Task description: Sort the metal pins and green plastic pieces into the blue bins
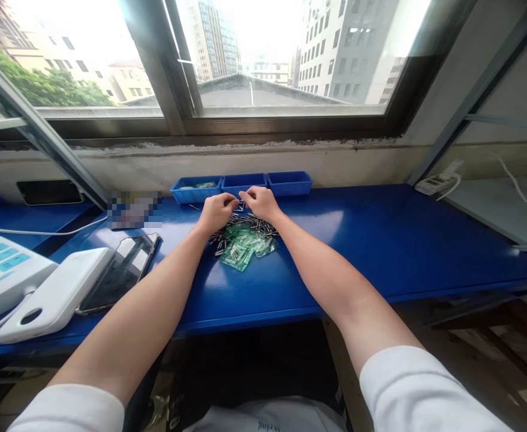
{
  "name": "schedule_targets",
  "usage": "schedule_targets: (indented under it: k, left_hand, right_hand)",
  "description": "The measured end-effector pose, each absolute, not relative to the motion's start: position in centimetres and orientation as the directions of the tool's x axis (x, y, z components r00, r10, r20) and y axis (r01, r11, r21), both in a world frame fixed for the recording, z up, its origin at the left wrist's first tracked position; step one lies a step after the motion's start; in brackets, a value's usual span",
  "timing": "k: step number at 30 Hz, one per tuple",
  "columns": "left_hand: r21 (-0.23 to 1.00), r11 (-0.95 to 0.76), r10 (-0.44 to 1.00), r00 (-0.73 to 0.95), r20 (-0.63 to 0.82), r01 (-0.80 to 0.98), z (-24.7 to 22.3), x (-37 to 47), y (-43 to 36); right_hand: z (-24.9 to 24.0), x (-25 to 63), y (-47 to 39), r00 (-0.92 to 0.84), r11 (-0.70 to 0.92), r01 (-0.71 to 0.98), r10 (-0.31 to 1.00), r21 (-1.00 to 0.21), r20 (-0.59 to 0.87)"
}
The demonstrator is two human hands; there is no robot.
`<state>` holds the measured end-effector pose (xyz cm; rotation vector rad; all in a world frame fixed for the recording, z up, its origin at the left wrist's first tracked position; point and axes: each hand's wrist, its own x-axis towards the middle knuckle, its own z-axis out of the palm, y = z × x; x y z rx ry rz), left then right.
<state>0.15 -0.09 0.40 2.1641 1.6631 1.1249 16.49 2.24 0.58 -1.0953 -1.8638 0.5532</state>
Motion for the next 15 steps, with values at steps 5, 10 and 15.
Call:
schedule_targets:
  k: [5,10,15]
  left_hand:
    - [0.557,-0.321,0.904,0.073,0.422,0.766,0.5,0.1,-0.1]
    - [0.605,-0.288,0.919,0.036,0.393,0.742,0.5,0.2,-0.2]
    - [0.607,-0.232,0.930,-0.008,0.366,0.760,0.5,0.2,-0.1]
  right_hand:
    - [0.5,16.5,2.3,-0.212,0.506,0.260,0.861,-0.823,0.462]
    - [0.8,17.0,2.5,-0.037,0.493,0.351,0.857,-0.796,0.514]
    - [0.9,18.6,3.4,0.181,0.355,0.652,0.785,-0.670,0.593]
